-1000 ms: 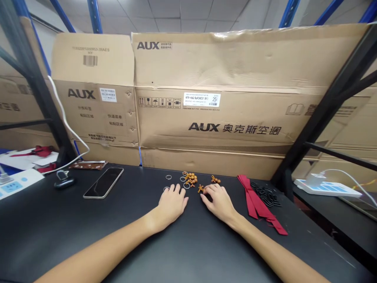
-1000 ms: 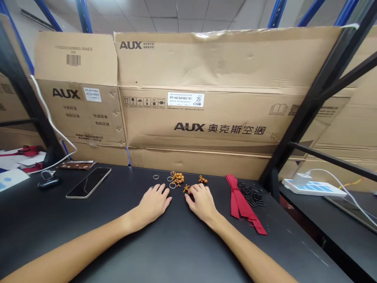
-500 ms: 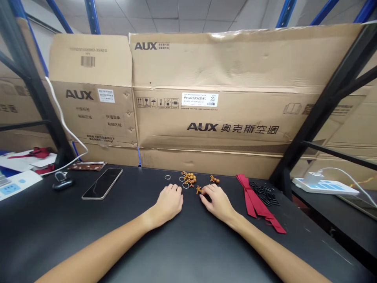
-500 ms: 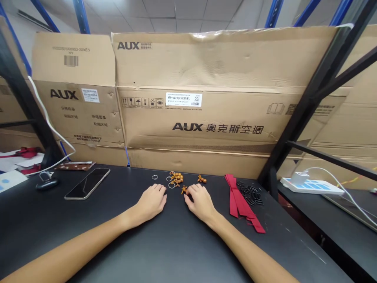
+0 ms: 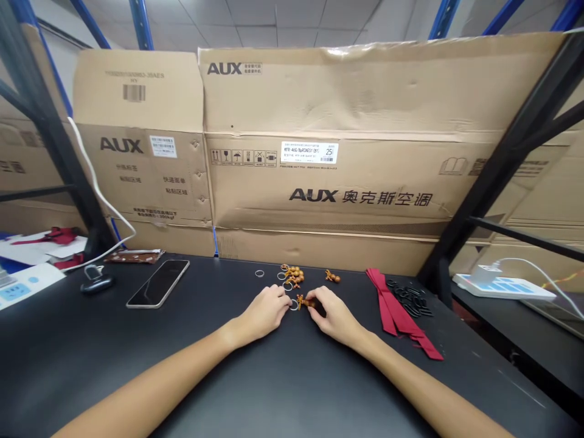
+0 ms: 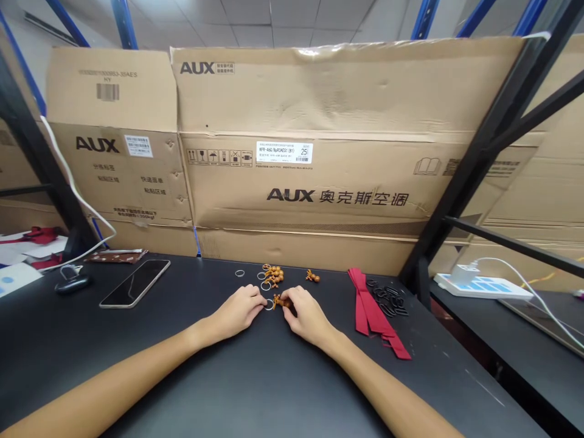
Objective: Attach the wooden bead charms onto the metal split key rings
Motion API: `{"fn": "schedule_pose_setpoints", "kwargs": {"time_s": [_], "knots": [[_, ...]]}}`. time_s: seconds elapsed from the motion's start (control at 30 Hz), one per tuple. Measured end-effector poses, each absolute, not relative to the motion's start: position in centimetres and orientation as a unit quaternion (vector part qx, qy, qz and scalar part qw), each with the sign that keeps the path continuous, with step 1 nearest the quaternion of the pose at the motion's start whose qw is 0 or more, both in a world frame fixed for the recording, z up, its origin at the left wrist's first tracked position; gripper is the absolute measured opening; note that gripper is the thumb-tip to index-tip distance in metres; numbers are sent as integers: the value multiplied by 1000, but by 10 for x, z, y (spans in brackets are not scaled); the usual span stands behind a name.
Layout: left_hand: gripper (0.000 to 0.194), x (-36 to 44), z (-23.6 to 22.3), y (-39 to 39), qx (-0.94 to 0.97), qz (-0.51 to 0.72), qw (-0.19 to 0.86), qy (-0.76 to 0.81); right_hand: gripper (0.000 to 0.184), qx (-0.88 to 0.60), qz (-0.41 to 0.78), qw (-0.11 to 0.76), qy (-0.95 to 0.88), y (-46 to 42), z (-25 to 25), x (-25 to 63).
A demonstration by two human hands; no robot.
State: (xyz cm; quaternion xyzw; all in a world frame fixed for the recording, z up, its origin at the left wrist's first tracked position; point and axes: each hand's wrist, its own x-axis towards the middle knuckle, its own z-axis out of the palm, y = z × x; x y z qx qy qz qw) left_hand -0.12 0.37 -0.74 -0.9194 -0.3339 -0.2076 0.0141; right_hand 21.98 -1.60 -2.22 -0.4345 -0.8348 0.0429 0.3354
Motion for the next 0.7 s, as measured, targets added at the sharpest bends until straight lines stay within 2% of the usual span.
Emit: {"fn": "schedule_pose_setpoints", "kwargs": {"time_s": [0.2,0.33,0.57,0.7], "knots": [[21,-1,-6,1,-924,-197,27,-326,25,-421,46,330,-844,-16,-22,221],[18,-1,-3,-1,-920,-209,-6,-331,36,-415,32,323,-850,-17,-18,220],[14,-3,-1,0,-913,-235,-54,-330,14,-436,2,306,-846,-21,-14,217],[14,-3,-1,0,-909,-240,-67,-334,14,-435,4,288,-853,-20,-13,216]]}}
